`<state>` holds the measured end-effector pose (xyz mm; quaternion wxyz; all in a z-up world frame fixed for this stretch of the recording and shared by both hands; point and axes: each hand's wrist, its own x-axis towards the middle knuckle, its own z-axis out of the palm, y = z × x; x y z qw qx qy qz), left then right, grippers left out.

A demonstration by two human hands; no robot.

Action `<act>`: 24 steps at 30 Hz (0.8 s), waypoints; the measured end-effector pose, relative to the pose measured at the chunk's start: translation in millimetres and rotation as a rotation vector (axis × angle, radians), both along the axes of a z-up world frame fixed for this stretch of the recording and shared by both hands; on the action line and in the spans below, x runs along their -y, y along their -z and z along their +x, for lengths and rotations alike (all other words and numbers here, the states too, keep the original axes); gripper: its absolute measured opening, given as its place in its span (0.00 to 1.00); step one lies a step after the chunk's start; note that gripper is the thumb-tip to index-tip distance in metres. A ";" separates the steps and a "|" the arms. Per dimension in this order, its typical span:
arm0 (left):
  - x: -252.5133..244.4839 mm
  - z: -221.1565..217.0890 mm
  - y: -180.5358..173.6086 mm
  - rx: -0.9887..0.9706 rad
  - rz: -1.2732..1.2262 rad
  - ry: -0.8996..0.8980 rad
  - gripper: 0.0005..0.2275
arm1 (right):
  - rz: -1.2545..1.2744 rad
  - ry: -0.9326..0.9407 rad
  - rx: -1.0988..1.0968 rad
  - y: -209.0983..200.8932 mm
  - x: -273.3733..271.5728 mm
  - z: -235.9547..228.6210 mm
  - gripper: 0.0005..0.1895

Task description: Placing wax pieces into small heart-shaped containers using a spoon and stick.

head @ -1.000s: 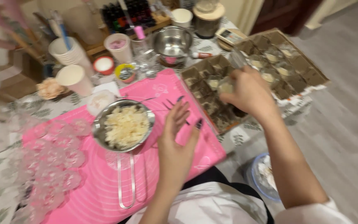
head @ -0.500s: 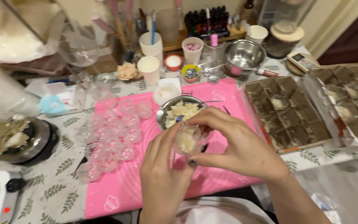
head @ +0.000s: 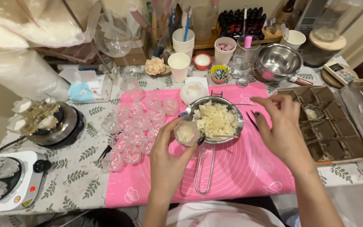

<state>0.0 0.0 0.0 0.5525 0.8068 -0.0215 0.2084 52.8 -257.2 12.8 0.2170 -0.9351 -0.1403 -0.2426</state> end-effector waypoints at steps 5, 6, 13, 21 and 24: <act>-0.7 2.8 -2.0 0.004 -0.099 0.048 0.29 | -0.039 0.009 -0.034 2.5 7.4 38.7 0.28; 0.2 2.5 -0.7 -0.004 -0.096 0.045 0.29 | -0.064 -0.026 -0.033 2.2 11.1 46.6 0.31; -1.9 3.9 11.8 -0.074 -0.146 0.021 0.26 | 0.222 -0.062 -0.433 8.8 2.8 72.0 0.13; -1.0 5.7 10.1 -0.068 -0.199 0.042 0.30 | 0.046 -0.343 -0.041 -10.7 -5.9 53.0 0.09; -0.7 9.4 9.9 -0.094 -0.184 0.028 0.31 | 0.067 -0.340 0.005 -10.3 0.2 45.7 0.08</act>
